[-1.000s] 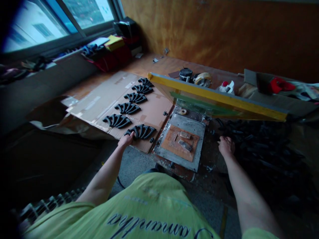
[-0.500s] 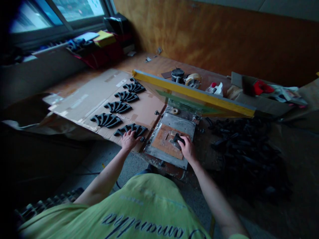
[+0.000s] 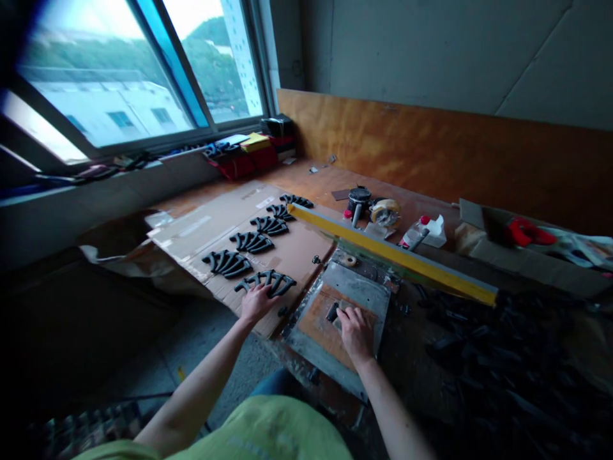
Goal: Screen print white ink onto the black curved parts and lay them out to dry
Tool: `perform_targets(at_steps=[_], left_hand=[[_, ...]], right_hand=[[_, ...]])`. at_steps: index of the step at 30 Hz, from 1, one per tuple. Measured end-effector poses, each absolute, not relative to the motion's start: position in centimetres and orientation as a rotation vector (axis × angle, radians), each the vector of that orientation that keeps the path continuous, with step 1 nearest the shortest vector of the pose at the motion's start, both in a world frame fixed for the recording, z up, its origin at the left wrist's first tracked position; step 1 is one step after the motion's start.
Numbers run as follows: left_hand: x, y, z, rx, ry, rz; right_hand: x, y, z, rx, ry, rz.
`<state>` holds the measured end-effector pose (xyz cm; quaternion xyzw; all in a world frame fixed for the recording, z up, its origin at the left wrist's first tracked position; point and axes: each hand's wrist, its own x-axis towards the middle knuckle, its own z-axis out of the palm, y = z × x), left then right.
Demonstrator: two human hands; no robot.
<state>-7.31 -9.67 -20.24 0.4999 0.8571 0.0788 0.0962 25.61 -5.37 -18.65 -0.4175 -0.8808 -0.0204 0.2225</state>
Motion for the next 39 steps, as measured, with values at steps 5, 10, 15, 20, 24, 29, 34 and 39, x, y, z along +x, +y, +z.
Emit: perform_targets(at_steps=[5, 10, 15, 20, 24, 29, 34, 39], left_hand=[[-7.6, -4.6, -18.4, 1.588, 2.506, 0.412], [-9.8, 4.1, -17.4, 1.759, 2.385, 0.492], [-12.4, 14.1, -17.2, 1.948, 2.207, 0.469], [-13.3, 23.2, -18.0, 2.034, 2.043, 0.378], [-12.8, 28.7, -19.5, 2.061, 1.961, 0.338], [-12.0, 33.5, -21.6, 2.023, 1.965, 0.251], [-11.8, 36.3, -22.9, 1.970, 1.994, 0.211], [-11.7, 36.6, -23.3, 1.921, 1.996, 0.259]], right_hand=[[25.1, -5.1, -19.1, -1.160, -2.393, 0.023], [24.9, -5.6, -20.8, -1.265, -2.258, 0.039], [24.7, -6.7, -22.7, -1.380, -2.212, -0.018], [24.7, -7.4, -23.4, -1.456, -2.232, -0.121], [24.8, -7.4, -23.1, -1.478, -2.216, -0.151], [24.5, -7.3, -22.1, -1.524, -2.191, -0.136], [23.5, -7.5, -20.8, -1.620, -2.137, -0.058], [23.0, -7.8, -20.5, -1.693, -2.098, -0.009]])
